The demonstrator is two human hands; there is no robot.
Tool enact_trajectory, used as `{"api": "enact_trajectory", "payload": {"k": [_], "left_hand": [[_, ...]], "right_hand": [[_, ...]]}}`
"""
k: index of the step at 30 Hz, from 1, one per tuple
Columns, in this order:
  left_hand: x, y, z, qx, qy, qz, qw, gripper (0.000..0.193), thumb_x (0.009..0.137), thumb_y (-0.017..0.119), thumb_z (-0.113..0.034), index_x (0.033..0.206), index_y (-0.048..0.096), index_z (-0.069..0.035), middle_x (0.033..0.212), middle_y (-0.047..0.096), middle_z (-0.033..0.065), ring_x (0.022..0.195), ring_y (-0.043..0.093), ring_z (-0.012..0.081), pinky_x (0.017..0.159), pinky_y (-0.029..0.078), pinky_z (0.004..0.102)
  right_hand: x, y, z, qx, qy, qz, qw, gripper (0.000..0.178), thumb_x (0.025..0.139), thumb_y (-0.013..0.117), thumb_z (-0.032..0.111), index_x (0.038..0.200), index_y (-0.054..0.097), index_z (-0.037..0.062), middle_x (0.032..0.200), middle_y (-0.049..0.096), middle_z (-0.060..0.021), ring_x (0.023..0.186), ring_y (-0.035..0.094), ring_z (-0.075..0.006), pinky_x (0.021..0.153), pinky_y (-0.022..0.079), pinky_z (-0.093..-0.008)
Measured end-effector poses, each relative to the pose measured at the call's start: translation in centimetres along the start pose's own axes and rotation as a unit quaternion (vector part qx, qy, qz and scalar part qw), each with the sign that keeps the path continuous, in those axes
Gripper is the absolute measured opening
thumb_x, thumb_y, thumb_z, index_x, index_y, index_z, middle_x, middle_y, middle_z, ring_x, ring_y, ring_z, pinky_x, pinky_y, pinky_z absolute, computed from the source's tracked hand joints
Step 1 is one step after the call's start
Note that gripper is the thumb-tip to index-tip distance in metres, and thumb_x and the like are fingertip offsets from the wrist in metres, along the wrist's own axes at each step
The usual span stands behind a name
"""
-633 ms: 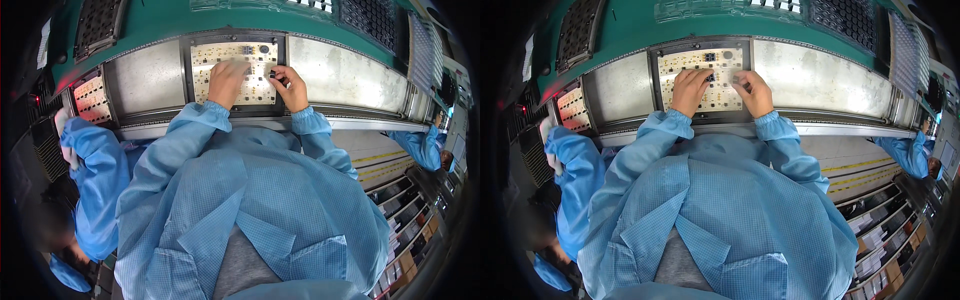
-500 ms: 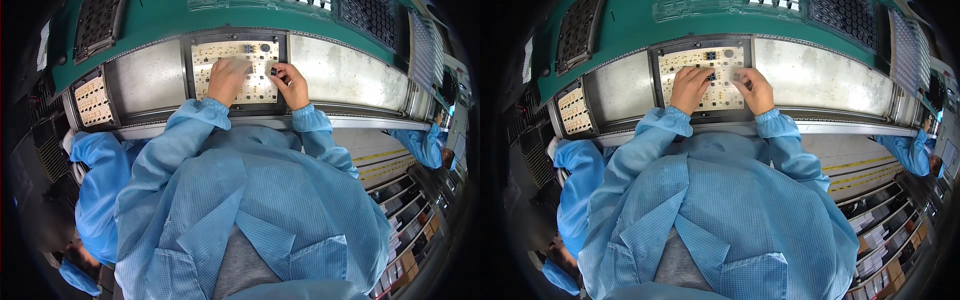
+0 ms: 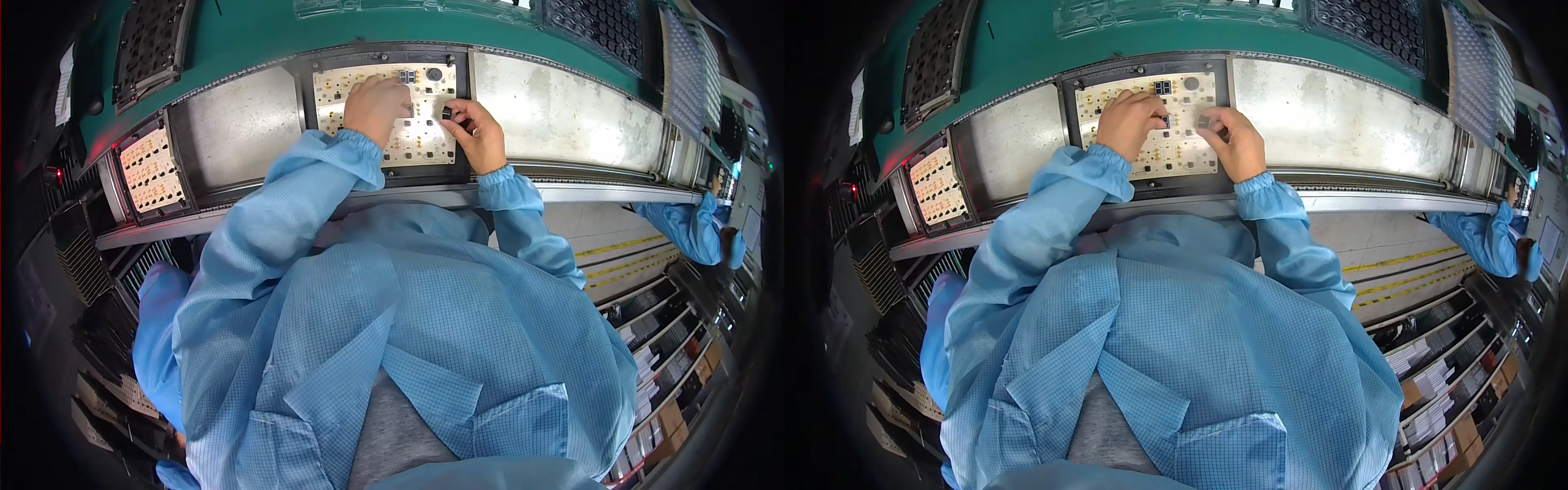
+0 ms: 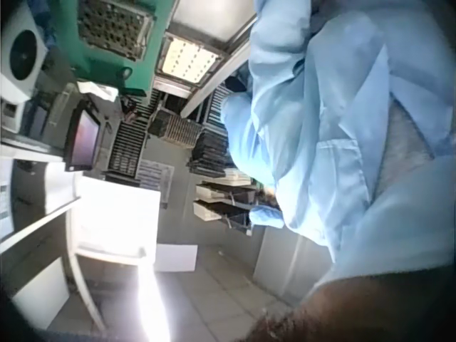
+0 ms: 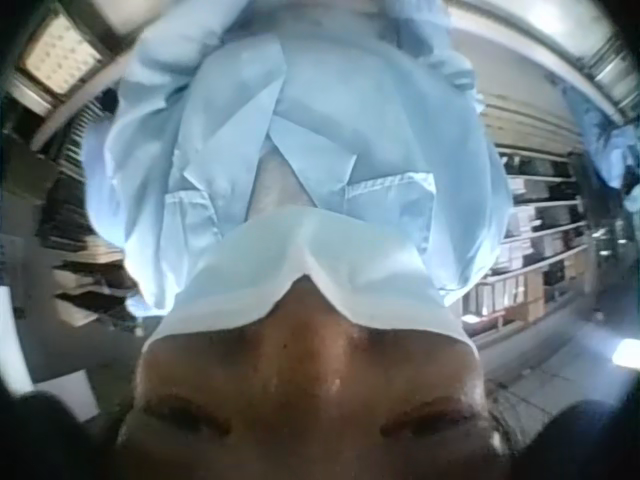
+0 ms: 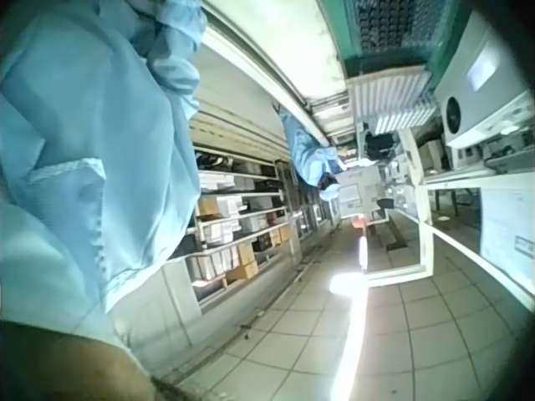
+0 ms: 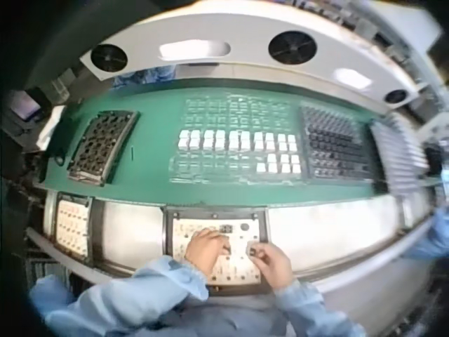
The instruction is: Assembling electronic components and applying labels to printed circuit boards on an industrial production line.
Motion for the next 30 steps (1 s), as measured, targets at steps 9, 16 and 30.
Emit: {"api": "enact_trajectory", "payload": {"k": [9,16,30], "left_hand": [[1.9,0.7,-3.5,0.118,0.03,-0.058,0.991,0.004,0.069,0.059,-0.01,0.073,0.061,-0.01,0.079,0.061,0.0027,0.086,0.056,0.0209,0.074,0.041,0.0349],[2.4,2.2,-0.6,-0.061,-0.042,0.054,0.996,0.01,0.074,0.063,-0.019,0.082,0.065,-0.014,0.084,0.062,0.0031,0.085,0.059,0.0232,0.075,0.043,0.0365],[2.6,2.8,-3.6,-0.091,-0.04,-0.102,0.99,0.014,0.077,0.062,-0.026,0.086,0.065,-0.016,0.087,0.06,0.0002,0.088,0.056,0.0207,0.079,0.04,0.0349]], "right_hand": [[0.6,-1.5,1.0,-0.064,-0.026,0.016,0.997,0.03,0.074,0.068,0.0,0.103,0.062,0.004,0.082,0.059,-0.0034,0.071,0.053,-0.0103,0.061,0.044,-0.0225],[1.4,-2.4,1.6,-0.169,-0.103,0.012,0.98,0.03,0.071,0.07,0.003,0.1,0.063,0.0069,0.084,0.061,-0.0057,0.072,0.058,-0.0159,0.062,0.048,-0.0269],[2.4,-5.8,0.1,-0.246,0.02,0.001,0.969,0.028,0.069,0.075,0.014,0.094,0.065,0.007,0.078,0.061,-0.0032,0.066,0.056,-0.0141,0.061,0.047,-0.0276]]}}
Point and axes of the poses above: each hand's wrist, its own x-axis towards the middle knuckle, its own y-axis out of the palm, z = x × y, the point moved 9 cm from there along x, towards the middle knuckle
